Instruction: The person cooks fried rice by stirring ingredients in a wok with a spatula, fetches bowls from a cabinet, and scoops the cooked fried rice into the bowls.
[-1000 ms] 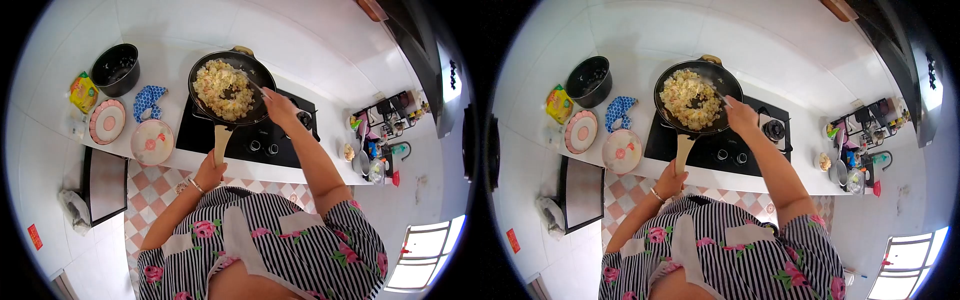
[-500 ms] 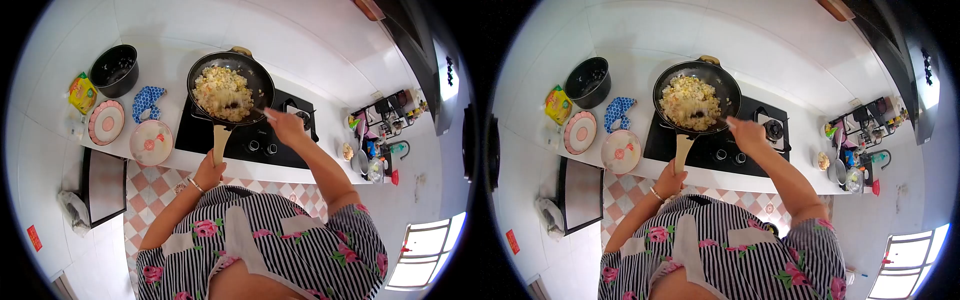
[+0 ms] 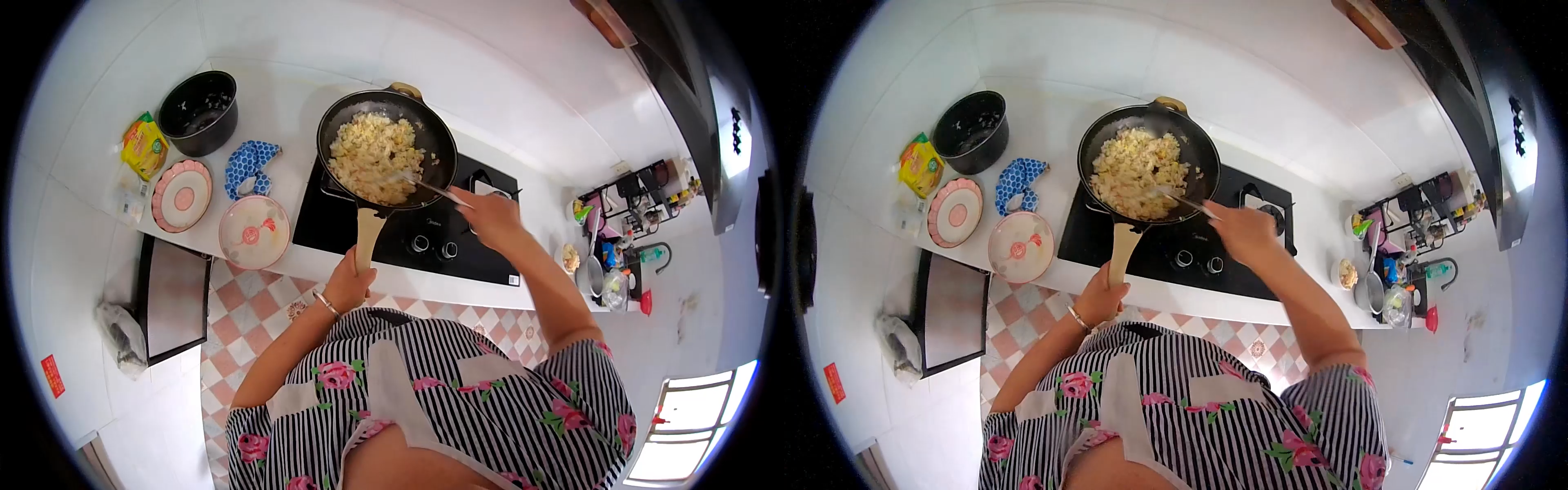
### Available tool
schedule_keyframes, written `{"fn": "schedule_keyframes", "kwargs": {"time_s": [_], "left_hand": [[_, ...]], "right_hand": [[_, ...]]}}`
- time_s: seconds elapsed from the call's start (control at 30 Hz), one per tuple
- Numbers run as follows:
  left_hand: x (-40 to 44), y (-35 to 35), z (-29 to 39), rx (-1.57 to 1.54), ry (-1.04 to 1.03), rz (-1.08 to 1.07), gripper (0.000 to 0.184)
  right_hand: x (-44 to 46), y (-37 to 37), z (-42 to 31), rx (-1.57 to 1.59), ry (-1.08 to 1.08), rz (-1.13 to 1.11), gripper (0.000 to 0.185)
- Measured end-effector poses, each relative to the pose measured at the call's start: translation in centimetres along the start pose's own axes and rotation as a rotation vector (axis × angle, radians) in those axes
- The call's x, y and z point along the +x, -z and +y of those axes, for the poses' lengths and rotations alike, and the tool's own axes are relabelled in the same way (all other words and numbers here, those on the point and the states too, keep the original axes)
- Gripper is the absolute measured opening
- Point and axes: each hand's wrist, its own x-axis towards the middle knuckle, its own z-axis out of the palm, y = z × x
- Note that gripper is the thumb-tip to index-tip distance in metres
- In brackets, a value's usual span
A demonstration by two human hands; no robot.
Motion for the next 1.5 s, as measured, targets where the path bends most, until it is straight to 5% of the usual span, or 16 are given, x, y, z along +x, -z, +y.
{"fn": "schedule_keyframes", "kwargs": {"time_s": [0.17,0.43,0.7,0.93,1.23,1.33,1.5], "left_hand": [[0.0,0.0,-0.3,0.018,-0.033,0.014,0.057],[0.0,0.0,-0.1,-0.017,-0.001,0.018,0.057],[-0.2,-0.1,-0.1,-0.018,-0.025,0.007,0.056],[-0.1,0.1,-0.1,-0.007,-0.027,0.012,0.057],[0.2,0.0,-0.6,-0.031,-0.021,0.017,0.058],[0.1,0.1,-0.6,-0.008,-0.026,0.024,0.058],[0.1,0.1,-0.1,-0.003,-0.024,0.010,0.058]], "right_hand": [[-1.5,-0.1,1.1,0.092,-0.041,-0.035,0.032],[10.1,-3.3,0.0,0.282,-0.286,0.271,0.032],[5.1,-3.5,-3.1,-0.046,0.053,0.014,0.038],[-2.4,0.9,2.7,0.077,0.008,0.025,0.033],[10.5,-2.4,-0.1,0.146,-0.232,0.245,0.035],[12.2,-3.2,-1.1,0.078,-0.268,0.103,0.036],[4.5,-2.1,1.1,0.060,-0.019,0.066,0.035]]}}
